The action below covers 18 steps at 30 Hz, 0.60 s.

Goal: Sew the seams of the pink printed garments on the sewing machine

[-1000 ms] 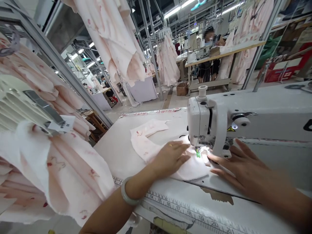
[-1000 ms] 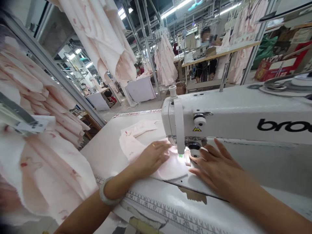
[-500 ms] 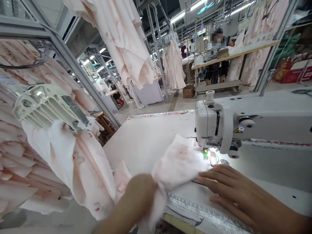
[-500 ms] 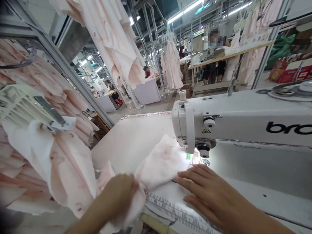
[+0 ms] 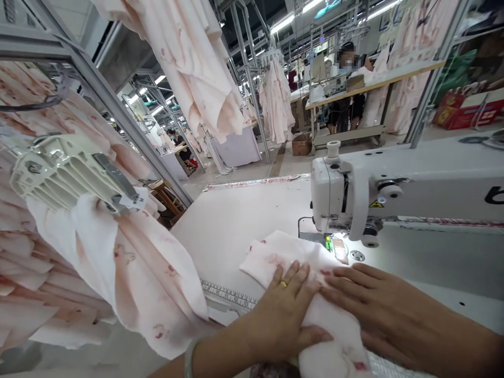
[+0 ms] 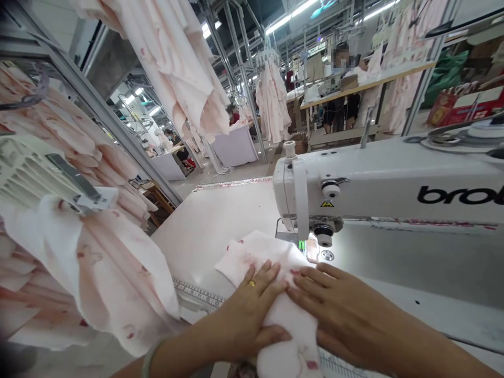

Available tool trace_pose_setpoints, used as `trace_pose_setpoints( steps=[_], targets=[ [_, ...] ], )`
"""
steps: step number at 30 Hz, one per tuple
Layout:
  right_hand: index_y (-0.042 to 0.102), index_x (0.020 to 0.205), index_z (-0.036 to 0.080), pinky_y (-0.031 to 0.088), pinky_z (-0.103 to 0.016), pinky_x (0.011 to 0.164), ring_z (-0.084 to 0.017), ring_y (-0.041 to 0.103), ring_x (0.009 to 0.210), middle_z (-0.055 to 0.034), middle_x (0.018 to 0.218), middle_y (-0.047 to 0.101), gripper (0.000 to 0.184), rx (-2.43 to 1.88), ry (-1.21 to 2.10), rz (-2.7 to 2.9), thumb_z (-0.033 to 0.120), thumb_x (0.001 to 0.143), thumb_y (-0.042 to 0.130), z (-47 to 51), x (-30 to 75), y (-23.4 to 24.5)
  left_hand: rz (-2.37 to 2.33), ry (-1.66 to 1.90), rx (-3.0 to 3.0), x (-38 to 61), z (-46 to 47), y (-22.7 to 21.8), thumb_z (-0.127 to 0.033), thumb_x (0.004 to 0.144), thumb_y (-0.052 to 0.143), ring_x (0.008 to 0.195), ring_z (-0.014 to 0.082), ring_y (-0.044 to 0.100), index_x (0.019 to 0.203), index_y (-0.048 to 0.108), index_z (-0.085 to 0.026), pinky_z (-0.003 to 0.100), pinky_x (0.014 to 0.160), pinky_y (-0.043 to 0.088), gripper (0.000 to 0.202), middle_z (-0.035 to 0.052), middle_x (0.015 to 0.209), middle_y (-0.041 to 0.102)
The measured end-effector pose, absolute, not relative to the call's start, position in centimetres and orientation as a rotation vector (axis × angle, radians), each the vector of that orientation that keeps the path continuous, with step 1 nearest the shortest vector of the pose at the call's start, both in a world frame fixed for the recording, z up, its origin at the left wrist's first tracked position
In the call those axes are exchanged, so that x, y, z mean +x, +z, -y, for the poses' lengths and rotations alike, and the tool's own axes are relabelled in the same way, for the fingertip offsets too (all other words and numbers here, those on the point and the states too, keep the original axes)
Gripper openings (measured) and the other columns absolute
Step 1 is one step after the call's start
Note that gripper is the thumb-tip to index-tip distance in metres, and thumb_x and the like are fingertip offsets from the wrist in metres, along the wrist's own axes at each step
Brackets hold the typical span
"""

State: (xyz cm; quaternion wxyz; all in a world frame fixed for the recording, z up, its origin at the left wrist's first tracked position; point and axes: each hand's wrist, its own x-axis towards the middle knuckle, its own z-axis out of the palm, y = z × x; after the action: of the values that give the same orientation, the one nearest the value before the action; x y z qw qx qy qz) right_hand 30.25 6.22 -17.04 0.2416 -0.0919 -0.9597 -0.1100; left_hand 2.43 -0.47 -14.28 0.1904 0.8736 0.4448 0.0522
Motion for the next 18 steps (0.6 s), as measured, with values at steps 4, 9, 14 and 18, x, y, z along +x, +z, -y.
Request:
trace_pose_setpoints(
  steps=[4, 9, 14, 18],
  targets=[
    [0.072, 0.141, 0.015, 0.059, -0.047, 0.08, -0.032, 0.076, 0.097, -0.0129, 0.116, 0.083, 0.064, -0.329, -0.242, 2.536, 0.069, 0.11, 0.058, -6.7, 31.3, -15.8, -1.384, 0.005, 2.468, 1.2, 2.0, -14.1, -0.06, 0.102, 0.075, 0.169, 0.0423, 0.032, 0.168, 0.044, -0.016, 0.068, 0.136, 0.032, 0.085, 0.0232, 0.179, 0.036],
    [0.065, 0.15, 0.018, 0.06, -0.045, 0.084, -0.028, 0.077, 0.103, -0.0082, 0.126, 0.082, 0.056, -0.349, -0.205, 2.476, 0.06, 0.117, 0.048, -6.9, 30.4, -15.1, -1.369, 0.038, 2.572, 1.2, 1.4, -11.7, -0.052, 0.1, 0.081, 0.15, 0.0382, 0.059, 0.14, 0.067, -0.017, 0.057, 0.126, 0.051, 0.055, 0.0197, 0.158, 0.063],
    [0.049, 0.168, 0.021, 0.062, -0.047, 0.089, -0.029, 0.078, 0.109, -0.01, 0.132, 0.081, 0.061, -0.441, -0.202, 2.454, 0.054, 0.118, 0.05, -7.4, 30.0, -16.9, -0.989, 0.216, 2.69, 3.0, -4.3, -11.9, -0.038, 0.112, 0.063, 0.161, 0.0343, 0.048, 0.144, 0.062, -0.01, 0.052, 0.134, 0.042, 0.043, 0.0216, 0.159, 0.062],
    [0.062, 0.158, 0.023, 0.062, -0.046, 0.09, -0.028, 0.077, 0.111, -0.0103, 0.133, 0.08, 0.049, -0.5, -0.189, 2.455, 0.049, 0.117, 0.053, -7.7, 30.6, -17.1, -0.753, 0.217, 2.664, 3.6, -6.5, -13.3, -0.04, 0.112, 0.059, 0.161, 0.0338, 0.048, 0.15, 0.058, -0.005, 0.052, 0.136, 0.039, 0.052, 0.0262, 0.164, 0.057]
  ],
)
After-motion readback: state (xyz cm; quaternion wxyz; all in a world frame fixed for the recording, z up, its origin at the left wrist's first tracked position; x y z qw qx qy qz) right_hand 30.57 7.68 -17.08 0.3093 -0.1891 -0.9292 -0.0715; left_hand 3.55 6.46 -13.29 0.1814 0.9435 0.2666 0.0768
